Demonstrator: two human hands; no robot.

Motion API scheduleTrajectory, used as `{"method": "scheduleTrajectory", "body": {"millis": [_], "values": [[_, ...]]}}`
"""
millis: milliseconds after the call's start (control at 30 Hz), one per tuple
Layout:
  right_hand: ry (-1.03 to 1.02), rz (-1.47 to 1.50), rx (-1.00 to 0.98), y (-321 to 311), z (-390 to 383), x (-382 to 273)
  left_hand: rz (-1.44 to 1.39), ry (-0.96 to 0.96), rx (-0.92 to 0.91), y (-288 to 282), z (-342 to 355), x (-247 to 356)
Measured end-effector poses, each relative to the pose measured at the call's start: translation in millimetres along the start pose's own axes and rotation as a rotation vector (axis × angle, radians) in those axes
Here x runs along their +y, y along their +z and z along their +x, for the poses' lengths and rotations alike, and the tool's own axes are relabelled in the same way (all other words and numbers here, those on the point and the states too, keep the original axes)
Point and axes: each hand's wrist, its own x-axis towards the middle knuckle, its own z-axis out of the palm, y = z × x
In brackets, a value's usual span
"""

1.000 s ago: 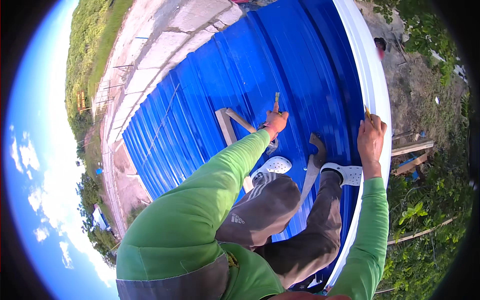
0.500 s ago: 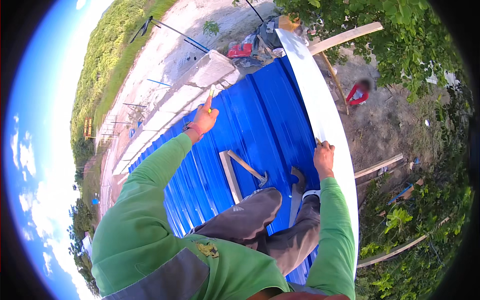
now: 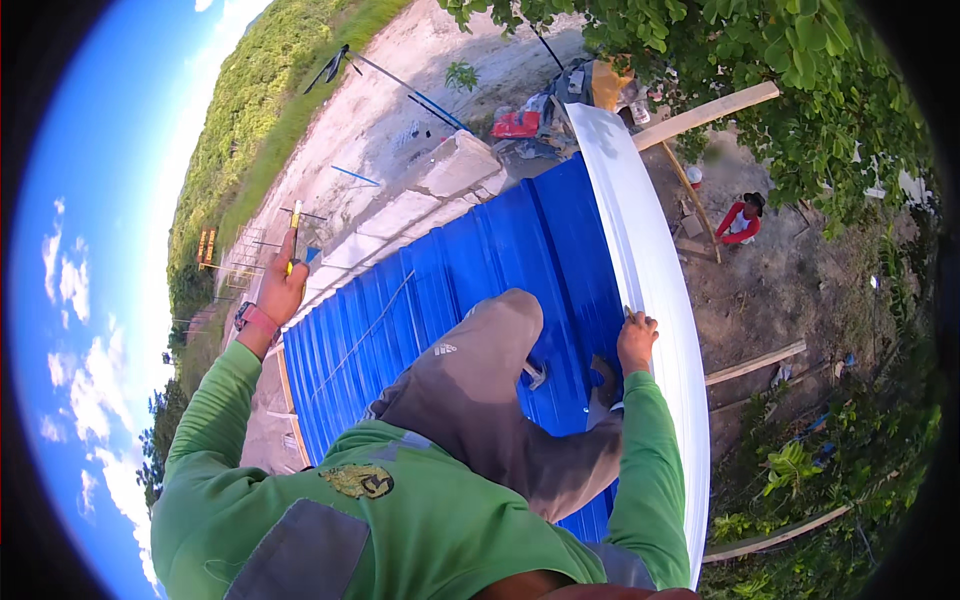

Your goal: Measuring, marking, and aligning blue corrugated metal roofing sheets on a structure.

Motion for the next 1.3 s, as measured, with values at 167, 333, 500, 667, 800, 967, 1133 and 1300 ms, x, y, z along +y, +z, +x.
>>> {"method": "scheduleTrajectory", "body": {"millis": [167,333,500,667,800,967,1133,1300], "values": [[0.024,0.037,0.032,8.6,-3.2,10.0,-0.039,0.011,0.005,14.4,33.0,-2.7],[-0.014,0.031,0.077,4.1,-6.0,6.7,-0.094,0.105,-0.105,83.7,144.7,9.2],[0.042,0.008,0.084,-6.1,-31.8,0.2,-0.204,0.428,-0.204,201.7,263.5,71.0],[0.225,-0.074,0.051,-10.3,-52.5,-4.4,-0.390,0.670,-0.374,309.8,345.9,201.7],[0.272,-0.114,-0.011,-11.6,-66.5,-10.1,-0.497,0.811,-0.303,388.1,389.8,353.4],[0.250,-0.066,0.021,3.0,-49.5,-52.0,-0.253,0.993,-0.104,485.6,471.5,463.7],[0.355,-0.115,0.071,-2.3,-71.2,-61.9,-0.441,0.800,-0.288,549.1,438.0,492.3],[0.443,-0.043,0.052,-50.3,-61.1,-69.5,-0.536,0.914,-0.251,600.3,467.5,514.9]]}}
